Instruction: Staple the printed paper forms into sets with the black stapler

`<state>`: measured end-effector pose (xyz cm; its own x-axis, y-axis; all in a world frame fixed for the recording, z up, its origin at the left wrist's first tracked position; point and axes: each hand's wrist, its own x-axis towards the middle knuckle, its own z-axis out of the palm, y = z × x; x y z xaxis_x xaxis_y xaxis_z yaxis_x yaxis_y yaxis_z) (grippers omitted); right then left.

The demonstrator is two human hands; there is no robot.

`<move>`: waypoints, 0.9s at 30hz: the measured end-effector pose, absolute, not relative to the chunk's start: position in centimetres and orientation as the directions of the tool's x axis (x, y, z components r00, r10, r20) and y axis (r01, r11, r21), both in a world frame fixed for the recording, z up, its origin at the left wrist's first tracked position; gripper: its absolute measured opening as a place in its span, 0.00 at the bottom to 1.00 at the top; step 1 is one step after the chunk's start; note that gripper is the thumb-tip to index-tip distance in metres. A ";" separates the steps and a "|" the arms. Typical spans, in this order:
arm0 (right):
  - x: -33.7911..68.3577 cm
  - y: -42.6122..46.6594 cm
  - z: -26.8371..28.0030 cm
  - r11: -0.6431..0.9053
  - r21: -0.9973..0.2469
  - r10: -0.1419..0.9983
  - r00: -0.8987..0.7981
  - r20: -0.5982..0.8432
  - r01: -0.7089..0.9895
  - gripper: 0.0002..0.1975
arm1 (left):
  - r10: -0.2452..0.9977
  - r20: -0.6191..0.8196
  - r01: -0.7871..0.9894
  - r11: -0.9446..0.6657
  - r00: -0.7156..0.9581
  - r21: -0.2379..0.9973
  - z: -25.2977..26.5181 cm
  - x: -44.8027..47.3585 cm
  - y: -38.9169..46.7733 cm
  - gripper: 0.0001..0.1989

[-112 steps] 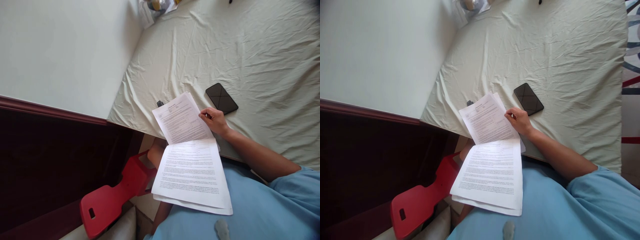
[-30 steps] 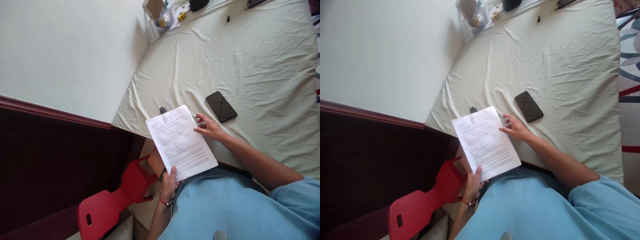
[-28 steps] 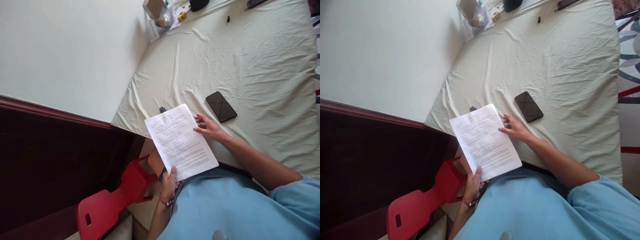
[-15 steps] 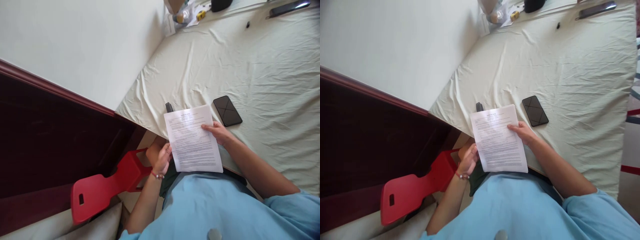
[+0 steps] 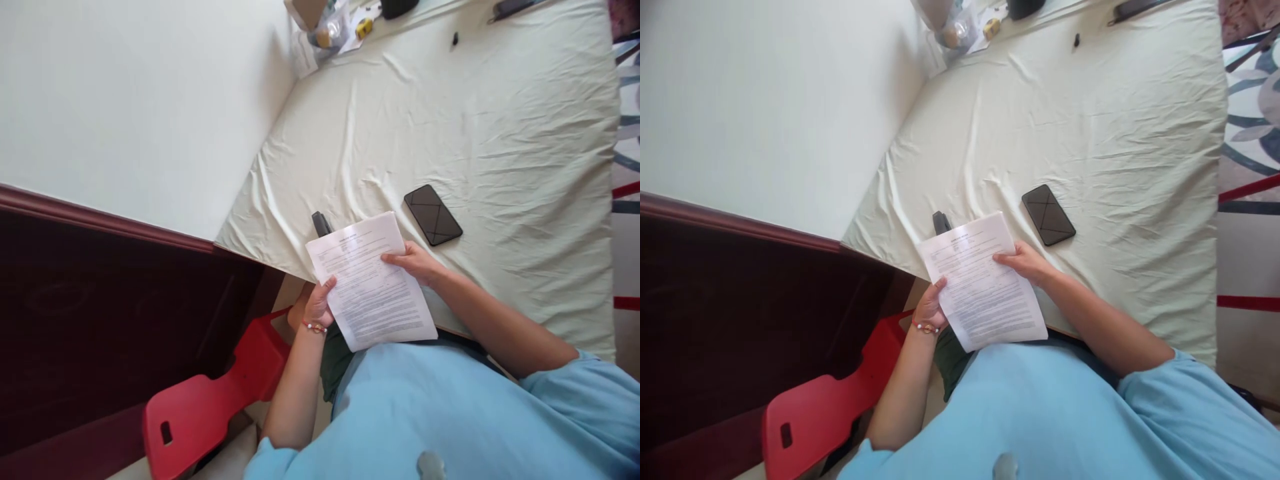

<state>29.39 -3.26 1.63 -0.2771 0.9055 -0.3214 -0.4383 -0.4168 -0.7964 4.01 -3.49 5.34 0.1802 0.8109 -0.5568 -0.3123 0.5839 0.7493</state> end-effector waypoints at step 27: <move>26.8 1.4 11.0 0.411 -0.442 0.898 -0.438 0.045 0.797 0.19 | 0.880 -0.397 -0.179 0.448 0.261 0.876 3.6 5.9 -4.9 0.30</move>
